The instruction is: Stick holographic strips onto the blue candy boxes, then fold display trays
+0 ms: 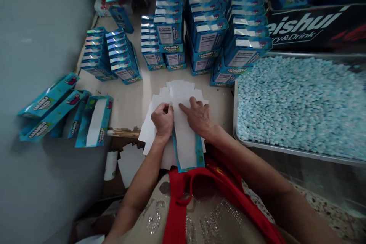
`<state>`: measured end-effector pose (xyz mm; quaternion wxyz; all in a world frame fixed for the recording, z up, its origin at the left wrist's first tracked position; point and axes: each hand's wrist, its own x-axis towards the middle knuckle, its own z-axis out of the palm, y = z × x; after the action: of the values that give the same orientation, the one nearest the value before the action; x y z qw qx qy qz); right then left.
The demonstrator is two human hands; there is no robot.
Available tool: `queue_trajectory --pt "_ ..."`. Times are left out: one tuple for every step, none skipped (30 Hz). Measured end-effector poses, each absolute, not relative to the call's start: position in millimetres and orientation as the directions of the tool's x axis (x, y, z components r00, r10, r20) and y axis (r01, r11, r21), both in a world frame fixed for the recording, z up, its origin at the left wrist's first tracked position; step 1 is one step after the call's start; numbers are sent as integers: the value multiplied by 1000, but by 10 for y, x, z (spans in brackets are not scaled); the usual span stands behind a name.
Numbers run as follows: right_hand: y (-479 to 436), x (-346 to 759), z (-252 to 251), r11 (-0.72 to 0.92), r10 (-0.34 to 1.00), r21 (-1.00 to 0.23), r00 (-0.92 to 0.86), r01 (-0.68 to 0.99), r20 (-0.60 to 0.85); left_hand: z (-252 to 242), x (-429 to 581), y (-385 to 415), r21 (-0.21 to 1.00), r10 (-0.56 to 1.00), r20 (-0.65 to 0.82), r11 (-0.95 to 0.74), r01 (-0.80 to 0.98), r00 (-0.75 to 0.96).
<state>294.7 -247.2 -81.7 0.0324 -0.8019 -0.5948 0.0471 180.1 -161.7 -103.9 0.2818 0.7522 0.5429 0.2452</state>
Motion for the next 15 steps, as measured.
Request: queue_trajectory --pt "-2458 2946 -803 -306 952 -103 300 946 -66 -1039 1802 -1613 695 949 92 -277 663 300" --pt "-2452 2946 -796 -310 949 -106 302 945 -86 -1034 1799 -1602 696 938 121 -313 647 324" --pt "-2457 2952 -800 -304 951 -121 293 945 -95 -1024 1792 -1585 691 920 143 -357 629 365" --pt "-2472 2964 -815 -292 956 -152 281 944 -89 -1011 1779 -1565 687 894 145 -400 607 425" --pt "-2496 2983 -843 -288 958 -202 280 936 -66 -999 1760 -1546 686 860 125 -436 583 495" --pt "-2526 3008 -883 -297 953 -275 301 914 -28 -988 1735 -1531 690 822 91 -460 559 563" --pt "-2559 3036 -932 -323 936 -366 352 873 15 -981 1708 -1524 698 787 52 -469 542 614" --pt "-2593 3063 -987 -361 902 -461 429 810 48 -979 1679 -1524 707 764 20 -466 531 645" --pt "-2625 3086 -1042 -399 857 -550 511 734 60 -982 1651 -1534 716 753 -1 -459 526 658" --pt "-2655 3103 -1093 -424 815 -625 577 656 52 -990 1627 -1552 719 752 -7 -455 525 659" --pt "-2683 3112 -1136 -430 786 -684 617 589 37 -1002 1609 -1576 719 755 1 -457 525 655" --pt "-2709 3111 -1169 -421 771 -730 637 539 25 -1017 1597 -1605 716 758 19 -465 520 652" --pt "-2733 3102 -1189 -398 764 -765 644 505 28 -1033 1591 -1637 713 758 41 -479 512 651" --pt "-2757 3087 -1199 -363 761 -793 647 488 50 -1048 1591 -1669 709 755 65 -495 502 652" --pt "-2779 3069 -1199 -325 754 -811 651 486 88 -1061 1593 -1700 705 754 91 -510 493 650"
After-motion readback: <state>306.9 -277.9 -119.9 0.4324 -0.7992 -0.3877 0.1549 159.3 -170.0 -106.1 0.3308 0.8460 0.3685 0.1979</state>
